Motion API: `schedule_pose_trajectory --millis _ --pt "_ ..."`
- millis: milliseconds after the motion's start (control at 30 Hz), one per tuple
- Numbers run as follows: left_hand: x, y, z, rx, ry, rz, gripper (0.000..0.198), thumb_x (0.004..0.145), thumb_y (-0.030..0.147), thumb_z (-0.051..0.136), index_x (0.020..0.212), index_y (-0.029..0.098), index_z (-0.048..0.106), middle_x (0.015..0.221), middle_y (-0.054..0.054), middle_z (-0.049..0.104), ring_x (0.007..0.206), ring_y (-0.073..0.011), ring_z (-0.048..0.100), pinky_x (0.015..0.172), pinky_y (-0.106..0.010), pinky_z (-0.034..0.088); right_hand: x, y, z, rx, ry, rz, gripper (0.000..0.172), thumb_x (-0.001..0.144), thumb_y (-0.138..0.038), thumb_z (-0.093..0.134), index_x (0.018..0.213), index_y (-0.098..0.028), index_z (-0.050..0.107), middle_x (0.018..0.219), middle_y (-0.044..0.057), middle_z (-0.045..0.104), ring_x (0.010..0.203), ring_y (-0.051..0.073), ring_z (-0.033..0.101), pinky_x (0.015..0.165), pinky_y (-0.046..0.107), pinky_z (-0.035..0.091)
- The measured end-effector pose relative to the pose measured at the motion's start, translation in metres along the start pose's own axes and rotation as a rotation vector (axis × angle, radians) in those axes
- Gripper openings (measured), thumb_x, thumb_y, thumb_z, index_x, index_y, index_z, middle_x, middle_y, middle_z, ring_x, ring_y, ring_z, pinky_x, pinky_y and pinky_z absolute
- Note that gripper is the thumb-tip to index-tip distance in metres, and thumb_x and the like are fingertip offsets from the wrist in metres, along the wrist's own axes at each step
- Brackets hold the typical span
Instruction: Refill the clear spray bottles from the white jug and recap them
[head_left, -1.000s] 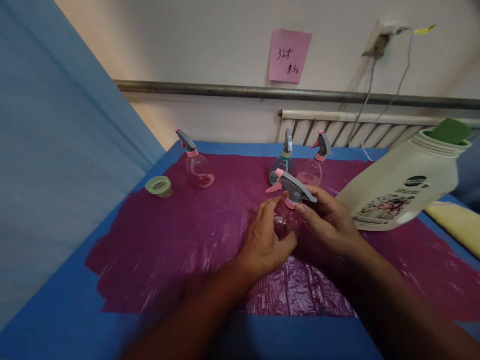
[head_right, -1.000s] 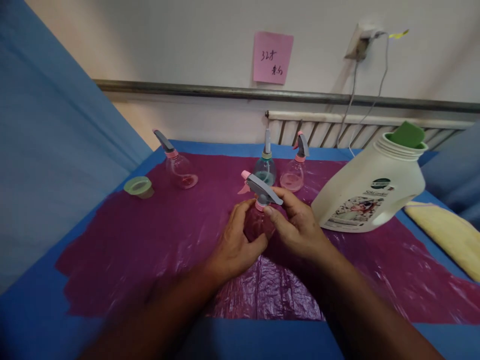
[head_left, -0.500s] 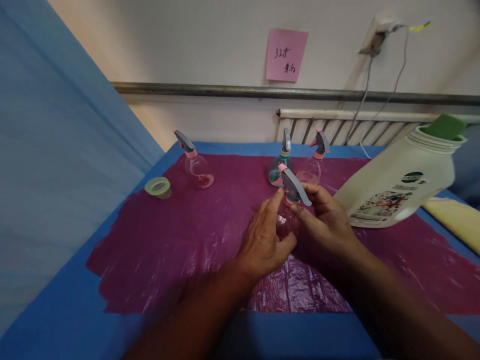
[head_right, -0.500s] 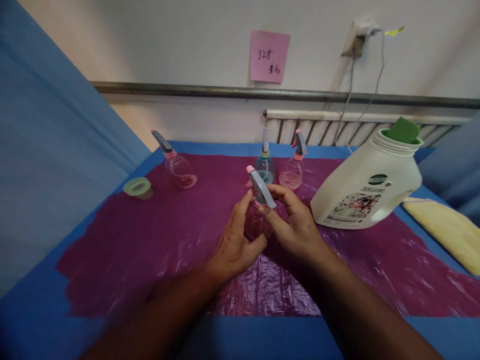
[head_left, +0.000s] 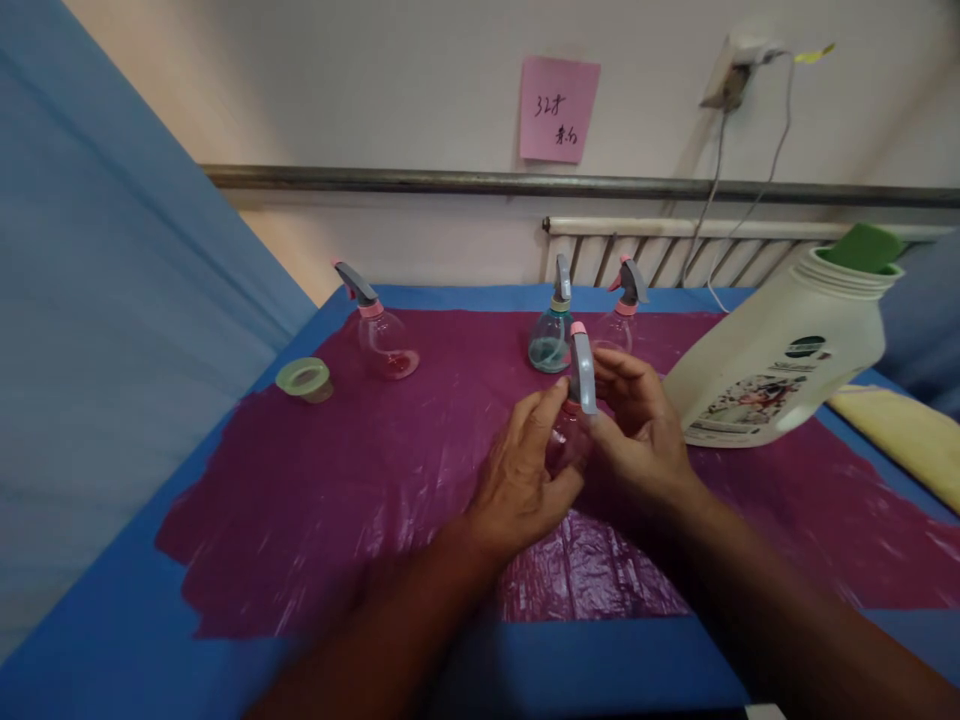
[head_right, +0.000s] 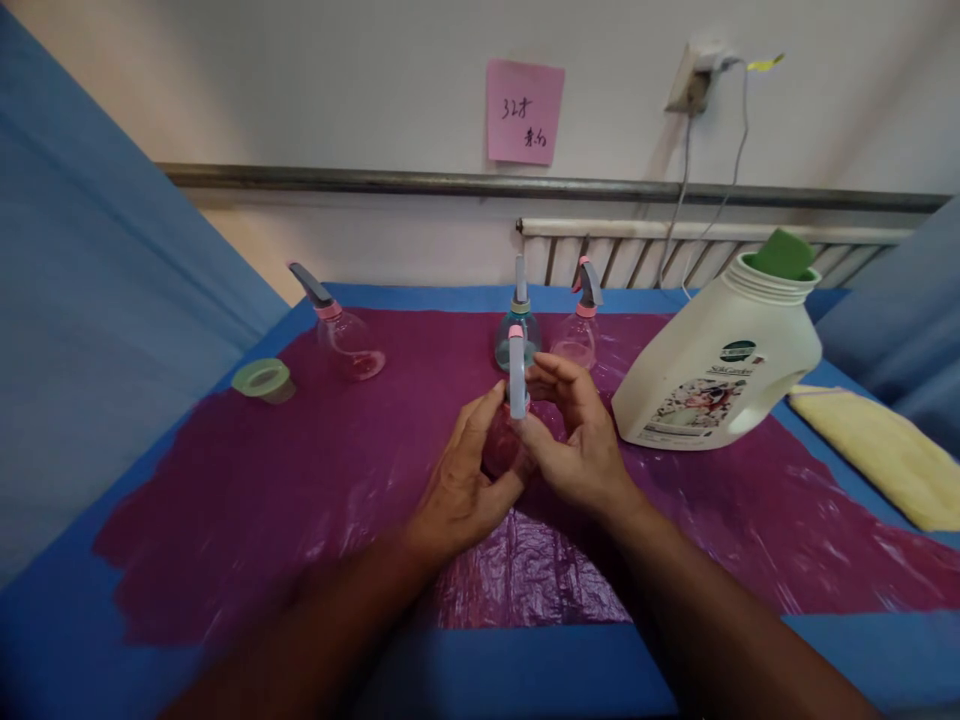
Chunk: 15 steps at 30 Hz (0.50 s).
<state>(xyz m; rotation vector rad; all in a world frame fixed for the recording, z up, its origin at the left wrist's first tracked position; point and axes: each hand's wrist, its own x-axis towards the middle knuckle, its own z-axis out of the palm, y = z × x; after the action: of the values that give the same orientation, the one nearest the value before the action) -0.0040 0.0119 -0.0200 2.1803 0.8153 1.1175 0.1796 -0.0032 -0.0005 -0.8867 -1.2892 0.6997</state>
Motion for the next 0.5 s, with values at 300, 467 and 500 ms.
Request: schedule_pose_trajectory --millis 300,467,500 --pt "0.0012 0.0027 0.0016 0.02 0.004 -0.028 0.106 0.097 0.016 0.075 0.182 0.044 0.018 0.173 -0.011 0.049 0.158 -0.0332 0.055 0.131 -0.058 0.051 0.0004 -0.0002 -0.0031 -0.035 -0.032 0.047 0.067 0.103 -0.036 0.082 0.163 -0.042 0.054 0.136 0.005 0.076 0.131 0.026 0.072 0.125 0.054 0.055" --pt "0.0003 0.0027 0.0024 0.025 0.022 -0.008 0.104 0.098 0.017 0.072 0.182 0.044 0.017 0.17 -0.01 0.051 0.152 -0.0325 0.06 0.126 -0.056 0.055 0.0052 0.0039 0.0037 -0.045 0.013 -0.012 0.071 0.094 -0.031 0.091 0.156 -0.043 0.059 0.122 0.001 0.072 0.113 0.023 0.072 0.115 0.05 0.06" --pt "0.0003 0.0027 0.0024 0.028 0.019 -0.012 0.103 0.099 0.017 0.072 0.182 0.044 0.018 0.17 -0.011 0.052 0.151 -0.0324 0.061 0.125 -0.056 0.056 0.0057 0.0034 0.0044 -0.052 0.027 -0.011 0.072 0.092 -0.031 0.093 0.155 -0.043 0.059 0.119 0.001 0.071 0.111 0.023 0.072 0.113 0.05 0.061"
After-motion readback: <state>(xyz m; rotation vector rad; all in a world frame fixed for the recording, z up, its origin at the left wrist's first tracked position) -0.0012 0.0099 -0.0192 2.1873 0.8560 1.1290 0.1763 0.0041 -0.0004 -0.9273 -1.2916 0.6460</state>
